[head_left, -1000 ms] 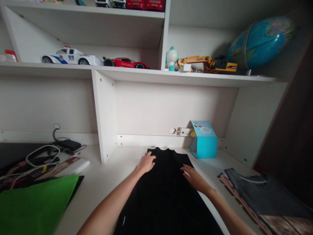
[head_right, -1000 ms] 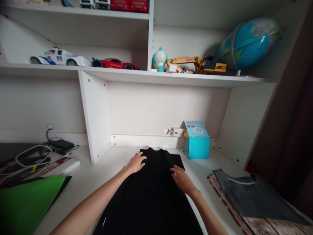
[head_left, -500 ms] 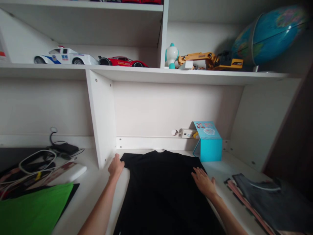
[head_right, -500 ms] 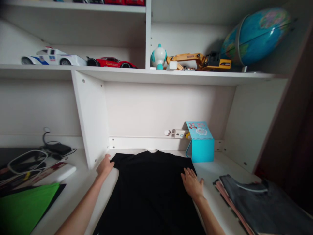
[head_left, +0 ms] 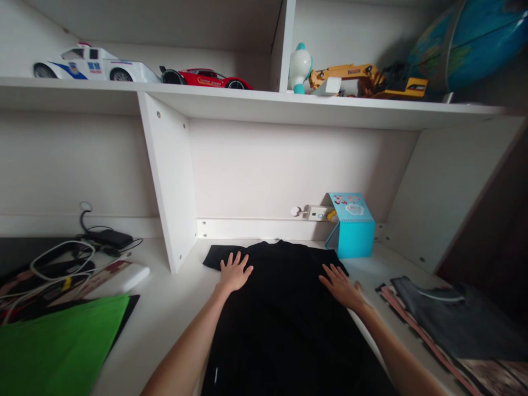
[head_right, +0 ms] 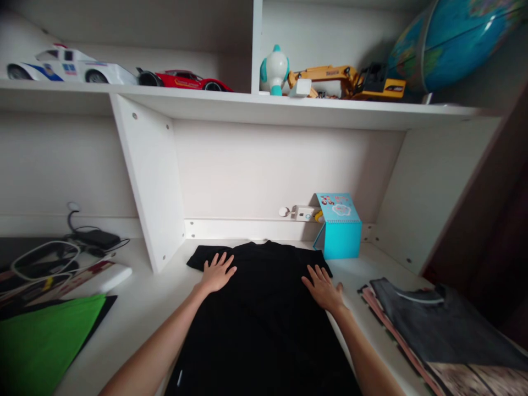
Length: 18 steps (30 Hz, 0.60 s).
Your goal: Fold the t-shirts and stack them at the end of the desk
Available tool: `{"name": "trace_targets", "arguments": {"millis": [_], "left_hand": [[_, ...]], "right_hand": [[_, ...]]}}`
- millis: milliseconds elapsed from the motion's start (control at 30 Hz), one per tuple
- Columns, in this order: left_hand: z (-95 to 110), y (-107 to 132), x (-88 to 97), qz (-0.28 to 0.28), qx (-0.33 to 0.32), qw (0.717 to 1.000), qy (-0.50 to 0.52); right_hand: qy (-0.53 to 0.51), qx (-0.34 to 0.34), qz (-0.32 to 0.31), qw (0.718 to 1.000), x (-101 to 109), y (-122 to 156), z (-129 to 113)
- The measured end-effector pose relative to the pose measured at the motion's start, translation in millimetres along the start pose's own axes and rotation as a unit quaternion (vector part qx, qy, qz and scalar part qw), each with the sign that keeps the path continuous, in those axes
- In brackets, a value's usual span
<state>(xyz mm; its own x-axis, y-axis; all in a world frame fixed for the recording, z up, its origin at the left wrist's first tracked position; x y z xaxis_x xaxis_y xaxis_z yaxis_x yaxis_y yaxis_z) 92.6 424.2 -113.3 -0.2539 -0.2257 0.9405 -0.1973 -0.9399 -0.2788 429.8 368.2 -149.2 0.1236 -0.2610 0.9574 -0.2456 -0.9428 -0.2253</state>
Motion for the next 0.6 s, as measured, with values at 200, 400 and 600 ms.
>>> {"name": "trace_targets", "arguments": {"millis": [200,400,600], "left_hand": [[-4,-7,38.0,-0.067,-0.035,0.995,0.057],[-27,-20,55.1,0.039,-0.006,0.991,0.131],[-20,-11,29.0,-0.044,-0.012,0.981,0.186]], "right_hand": [[-0.007,0.072,-0.062,0.995,18,2,7],[-0.019,0.095,-0.006,0.995,36,-45,-14],[-0.036,0.064,0.062,0.995,11,-78,-43]]}}
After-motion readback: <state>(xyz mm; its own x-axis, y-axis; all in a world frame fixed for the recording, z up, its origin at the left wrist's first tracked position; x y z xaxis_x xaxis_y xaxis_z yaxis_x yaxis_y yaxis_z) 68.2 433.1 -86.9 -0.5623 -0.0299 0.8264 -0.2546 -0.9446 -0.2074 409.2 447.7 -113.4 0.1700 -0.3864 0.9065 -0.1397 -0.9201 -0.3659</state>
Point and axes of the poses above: each hand's wrist, its own y-axis away from the middle knuckle, its own x-axis out of the back of the hand, z = x × y, the point moved 10 cm from there along -y, towards the middle knuckle, and after that the axes turned 12 degrees about z, right-handed, at the moved point
